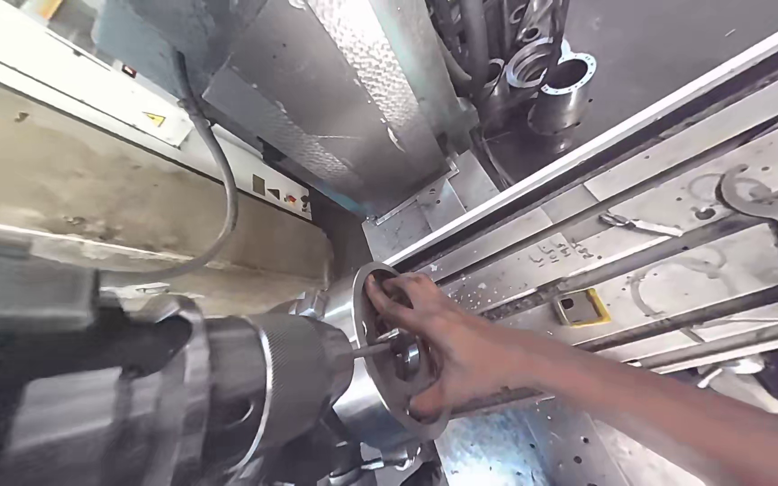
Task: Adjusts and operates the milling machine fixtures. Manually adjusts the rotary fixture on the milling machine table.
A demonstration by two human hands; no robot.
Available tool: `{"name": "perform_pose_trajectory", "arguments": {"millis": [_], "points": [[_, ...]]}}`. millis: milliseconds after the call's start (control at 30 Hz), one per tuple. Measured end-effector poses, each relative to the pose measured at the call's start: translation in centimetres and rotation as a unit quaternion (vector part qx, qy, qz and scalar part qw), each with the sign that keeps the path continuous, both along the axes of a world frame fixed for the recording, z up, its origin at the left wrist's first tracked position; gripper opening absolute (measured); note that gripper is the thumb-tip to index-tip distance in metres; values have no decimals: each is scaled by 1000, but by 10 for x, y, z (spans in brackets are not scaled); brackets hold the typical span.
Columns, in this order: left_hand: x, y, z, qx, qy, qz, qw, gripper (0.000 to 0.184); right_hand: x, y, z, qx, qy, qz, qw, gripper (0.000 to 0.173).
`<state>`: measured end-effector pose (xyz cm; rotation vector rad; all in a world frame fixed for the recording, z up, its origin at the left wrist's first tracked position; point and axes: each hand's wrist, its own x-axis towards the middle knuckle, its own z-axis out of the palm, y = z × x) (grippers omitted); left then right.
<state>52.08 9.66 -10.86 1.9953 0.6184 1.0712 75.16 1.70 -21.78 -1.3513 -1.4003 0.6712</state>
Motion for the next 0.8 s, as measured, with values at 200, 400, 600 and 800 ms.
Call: {"name": "perform_pose_trajectory", "arguments": {"millis": [200, 400, 600, 800], "points": [[1, -2, 2, 7, 0, 11, 1000, 46, 0, 0, 2, -4, -40, -10, 999, 125], [4, -5, 4, -12, -20, 11, 1000, 43, -2, 1, 9, -21, -34, -17, 999, 126], [8, -1, -3, -25, -62, 1, 998, 48, 5, -3, 16, -31, -42, -10, 999, 122], [11, -7, 3, -44, -65, -12, 997, 40, 1, -3, 12, -26, -41, -5, 999, 123]]}}
